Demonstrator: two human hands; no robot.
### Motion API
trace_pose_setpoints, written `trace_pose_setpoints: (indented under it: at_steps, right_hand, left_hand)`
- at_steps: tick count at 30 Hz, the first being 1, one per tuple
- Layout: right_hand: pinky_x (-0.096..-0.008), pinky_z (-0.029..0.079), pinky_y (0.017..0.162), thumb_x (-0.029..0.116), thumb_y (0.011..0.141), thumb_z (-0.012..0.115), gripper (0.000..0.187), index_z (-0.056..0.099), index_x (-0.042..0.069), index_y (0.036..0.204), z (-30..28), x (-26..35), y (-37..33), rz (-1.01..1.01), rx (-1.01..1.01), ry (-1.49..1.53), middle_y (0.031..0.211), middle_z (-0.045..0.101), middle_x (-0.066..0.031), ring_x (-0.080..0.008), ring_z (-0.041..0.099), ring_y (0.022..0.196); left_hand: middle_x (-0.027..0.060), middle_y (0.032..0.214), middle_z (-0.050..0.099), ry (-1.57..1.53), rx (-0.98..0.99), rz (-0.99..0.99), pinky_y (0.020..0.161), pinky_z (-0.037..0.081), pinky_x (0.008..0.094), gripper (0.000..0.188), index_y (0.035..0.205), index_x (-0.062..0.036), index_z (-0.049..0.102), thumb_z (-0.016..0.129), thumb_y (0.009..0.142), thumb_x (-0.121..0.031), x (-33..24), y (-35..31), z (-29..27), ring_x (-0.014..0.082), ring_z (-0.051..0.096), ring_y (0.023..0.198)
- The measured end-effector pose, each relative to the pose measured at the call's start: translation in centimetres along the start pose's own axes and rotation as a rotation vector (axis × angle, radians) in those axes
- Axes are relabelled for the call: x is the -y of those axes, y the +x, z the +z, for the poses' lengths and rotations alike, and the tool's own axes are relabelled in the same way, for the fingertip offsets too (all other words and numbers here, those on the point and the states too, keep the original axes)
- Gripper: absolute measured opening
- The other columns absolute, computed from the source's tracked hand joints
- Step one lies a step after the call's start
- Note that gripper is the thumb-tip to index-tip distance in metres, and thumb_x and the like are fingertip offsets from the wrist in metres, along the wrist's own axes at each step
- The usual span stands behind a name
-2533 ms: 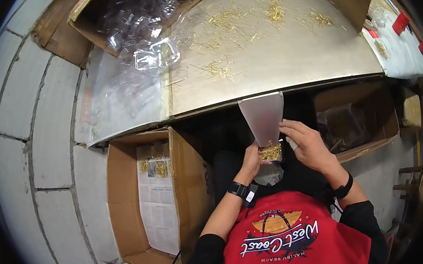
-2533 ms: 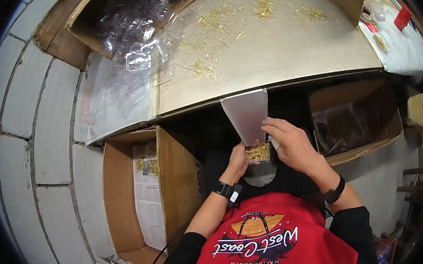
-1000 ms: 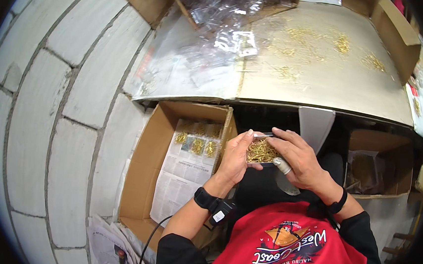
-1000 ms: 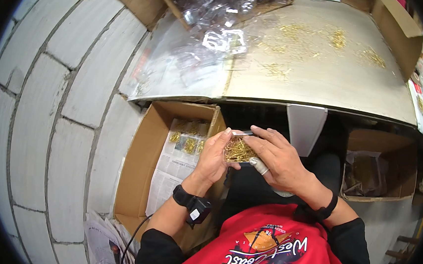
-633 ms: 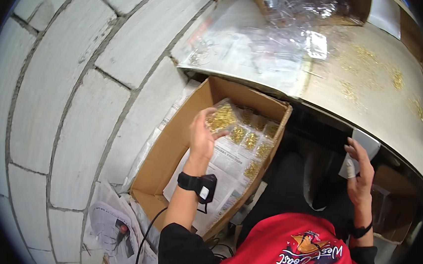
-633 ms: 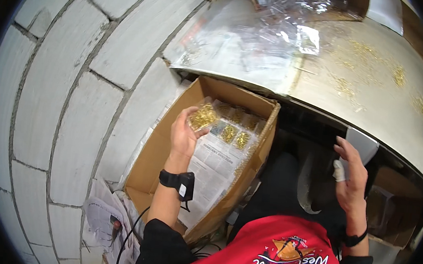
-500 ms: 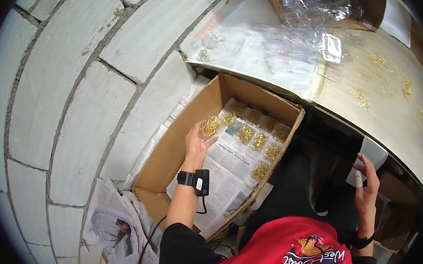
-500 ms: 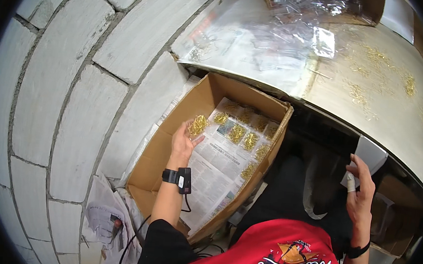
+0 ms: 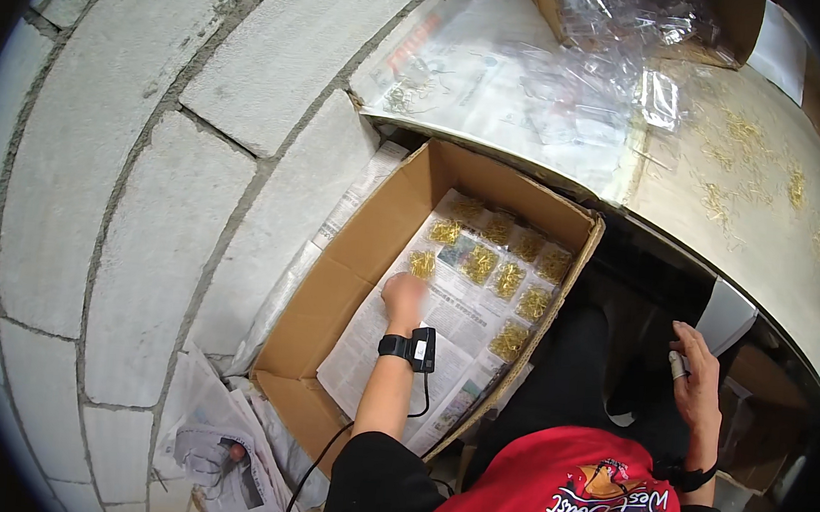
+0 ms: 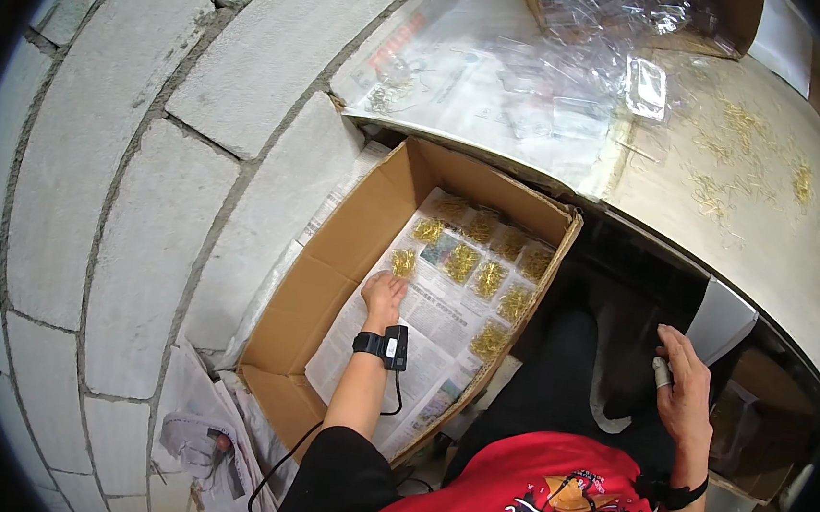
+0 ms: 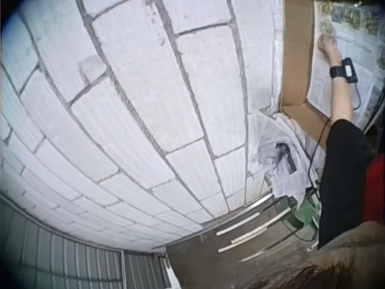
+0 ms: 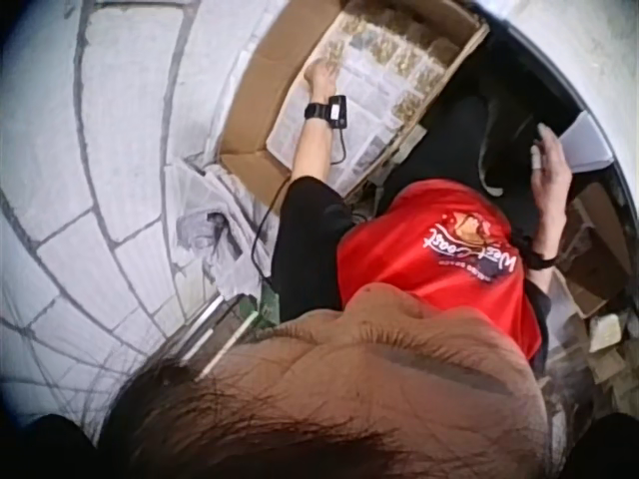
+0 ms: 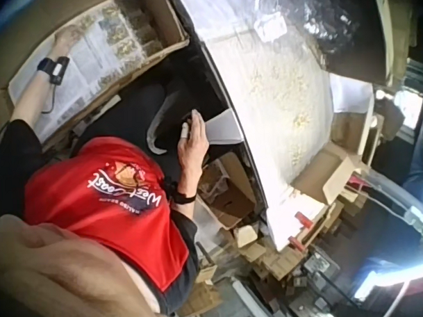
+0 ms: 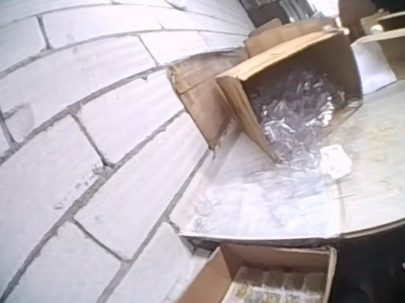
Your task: The person scoops small yellow objects from a table into clear plastic containers using a white scoop. They then place the filled containers into a cardboard box. The person repeats this process multiple times throughout the video.
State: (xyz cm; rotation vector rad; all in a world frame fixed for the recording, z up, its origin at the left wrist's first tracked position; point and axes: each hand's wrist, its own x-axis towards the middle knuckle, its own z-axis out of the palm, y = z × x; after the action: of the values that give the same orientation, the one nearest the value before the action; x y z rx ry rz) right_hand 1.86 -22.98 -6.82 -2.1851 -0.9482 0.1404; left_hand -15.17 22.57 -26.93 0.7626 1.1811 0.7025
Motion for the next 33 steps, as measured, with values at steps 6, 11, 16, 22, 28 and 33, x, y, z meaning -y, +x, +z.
trace_pose_setpoints:
  at_steps: [6,11,16,22,28,33]
  right_hand:
    - [-0.0347,0.051,0.080,-0.013,0.075,0.055,0.041,0.054,-0.001,0.115,0.2,-0.4,-0.5,0.075,0.076,-0.067,0.115,0.058,-0.0176,-0.0335,0.063,0.090]
    - [-0.0352,0.050,0.081,-0.012,0.076,0.055,0.039,0.054,-0.002,0.114,0.1,-0.6,-0.5,0.086,0.103,-0.089,0.115,0.058,-0.0176,-0.0340,0.062,0.091]
    - [-0.0360,0.049,0.082,-0.011,0.076,0.055,0.039,0.054,-0.002,0.114,-0.2,-1.5,-1.2,0.164,0.120,-0.081,0.115,0.059,-0.0174,-0.0349,0.061,0.094]
    - [-0.0383,0.049,0.084,-0.009,0.077,0.056,0.037,0.055,-0.002,0.113,0.7,-2.1,-1.1,0.102,0.151,-0.129,0.114,0.059,-0.0180,-0.0381,0.059,0.098]
    - [-0.0377,0.049,0.082,-0.006,0.078,0.058,0.035,0.055,-0.002,0.112,1.4,-2.1,-0.6,0.077,0.212,-0.131,0.112,0.059,-0.0187,-0.0365,0.060,0.096]
    - [-0.0395,0.049,0.083,-0.002,0.078,0.060,0.031,0.058,-0.001,0.109,0.7,-2.0,-1.3,0.135,0.193,-0.132,0.109,0.061,-0.0178,-0.0375,0.059,0.098]
  left_hand:
    - [0.0036,0.077,0.055,0.131,0.135,0.027,0.062,0.051,0.0287,0.018,0.106,-0.0055,0.056,0.056,0.091,-0.015,-0.7,0.0,0.2,0.0141,0.056,0.066]
    - [0.0004,0.075,0.055,0.234,0.180,0.040,0.056,0.049,0.0242,0.017,0.103,-0.0056,0.059,0.056,0.092,-0.018,-1.3,-0.2,0.6,0.0098,0.055,0.063]
    - [0.0009,0.077,0.057,0.272,0.211,0.114,0.056,0.049,0.0236,0.015,0.101,-0.0032,0.059,0.055,0.093,-0.015,-3.0,-1.6,-1.3,0.0097,0.056,0.066]
    - [0.0044,0.079,0.060,0.371,0.400,-0.160,0.062,0.052,0.0270,0.013,0.100,-0.0019,0.058,0.057,0.091,-0.011,-1.2,-6.6,-2.0,0.0139,0.060,0.069]
    - [0.0070,0.082,0.060,0.388,0.393,-0.197,0.065,0.053,0.0280,0.013,0.098,-0.0006,0.058,0.058,0.088,-0.008,3.3,-9.0,-0.1,0.0171,0.062,0.074]
    - [0.0138,0.095,0.062,0.928,0.362,0.338,0.079,0.051,0.0334,0.025,0.103,0.0035,0.060,0.063,0.084,-0.012,4.9,-7.9,-0.9,0.0249,0.062,0.088]
